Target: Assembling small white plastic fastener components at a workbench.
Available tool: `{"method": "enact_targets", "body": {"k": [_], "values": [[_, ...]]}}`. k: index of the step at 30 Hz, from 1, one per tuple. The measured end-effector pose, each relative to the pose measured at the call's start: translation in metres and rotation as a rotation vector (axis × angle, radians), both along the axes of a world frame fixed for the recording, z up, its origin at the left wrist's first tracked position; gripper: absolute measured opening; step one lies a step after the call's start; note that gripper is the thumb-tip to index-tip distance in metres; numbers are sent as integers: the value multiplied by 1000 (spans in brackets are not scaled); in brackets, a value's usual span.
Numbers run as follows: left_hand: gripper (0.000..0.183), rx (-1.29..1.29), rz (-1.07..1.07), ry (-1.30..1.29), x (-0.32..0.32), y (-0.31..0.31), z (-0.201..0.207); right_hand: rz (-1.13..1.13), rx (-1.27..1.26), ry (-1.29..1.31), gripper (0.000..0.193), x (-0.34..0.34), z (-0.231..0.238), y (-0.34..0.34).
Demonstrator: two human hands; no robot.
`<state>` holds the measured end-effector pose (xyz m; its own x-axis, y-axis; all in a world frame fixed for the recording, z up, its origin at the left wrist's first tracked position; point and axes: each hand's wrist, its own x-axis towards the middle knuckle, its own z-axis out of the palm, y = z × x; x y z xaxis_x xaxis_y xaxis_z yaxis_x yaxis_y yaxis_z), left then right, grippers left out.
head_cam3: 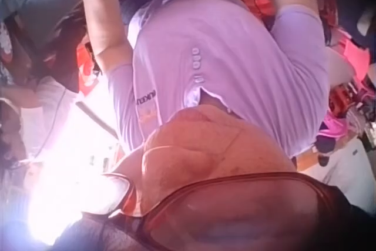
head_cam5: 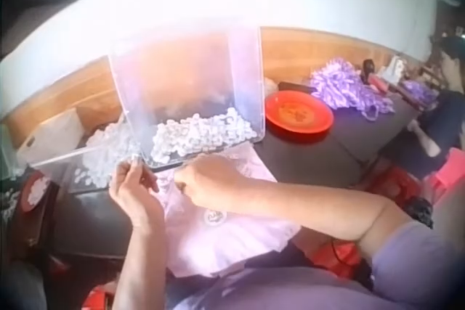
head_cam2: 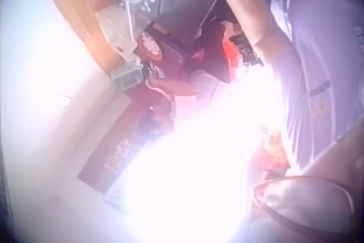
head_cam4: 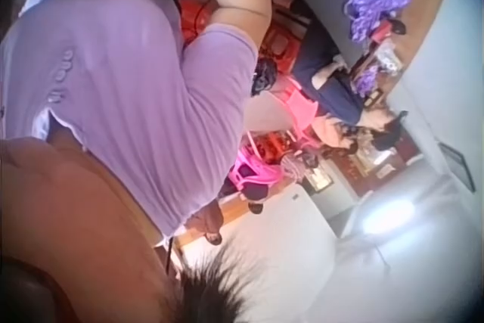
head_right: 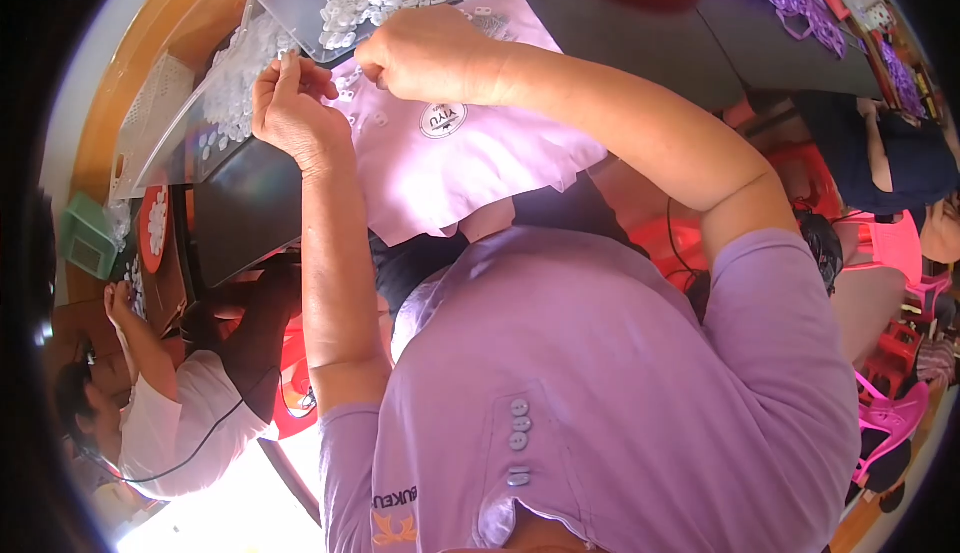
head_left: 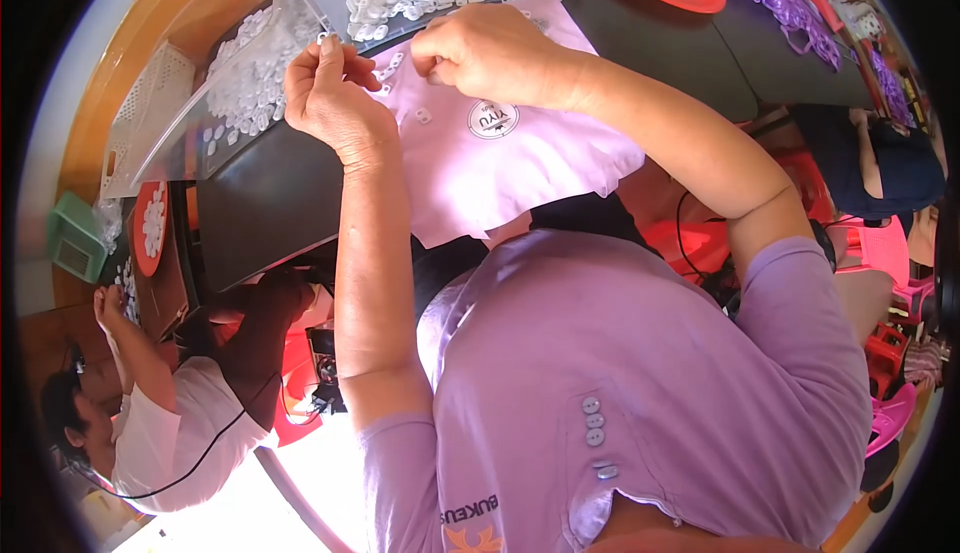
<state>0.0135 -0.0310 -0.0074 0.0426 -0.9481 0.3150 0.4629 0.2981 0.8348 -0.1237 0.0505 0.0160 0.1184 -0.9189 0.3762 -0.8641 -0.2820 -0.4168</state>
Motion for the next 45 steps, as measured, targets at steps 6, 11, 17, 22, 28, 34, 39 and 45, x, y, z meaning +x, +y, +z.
{"method": "enact_targets", "body": {"k": [6,11,17,22,28,34,39,45], "values": [[8,75,33,86,1,-2,2,-109,-26,212,7,-17,-6,-37],[8,86,35,117,4,-4,2,-83,-2,210,10,-16,-8,-50],[8,82,27,120,5,-3,2,-139,0,226,13,-30,9,-55],[8,94,-20,68,2,-2,2,-193,159,268,14,-57,13,-44],[6,140,-47,29,-2,-1,1,-65,189,297,17,-30,3,-35],[5,174,-37,8,-2,-2,0,-236,-18,73,15,-51,4,-54],[7,211,-39,-9,-2,-2,1,-292,118,349,14,-67,6,-56],[4,211,-71,-25,-1,-2,-1,-124,95,359,13,-39,9,-43]]}}
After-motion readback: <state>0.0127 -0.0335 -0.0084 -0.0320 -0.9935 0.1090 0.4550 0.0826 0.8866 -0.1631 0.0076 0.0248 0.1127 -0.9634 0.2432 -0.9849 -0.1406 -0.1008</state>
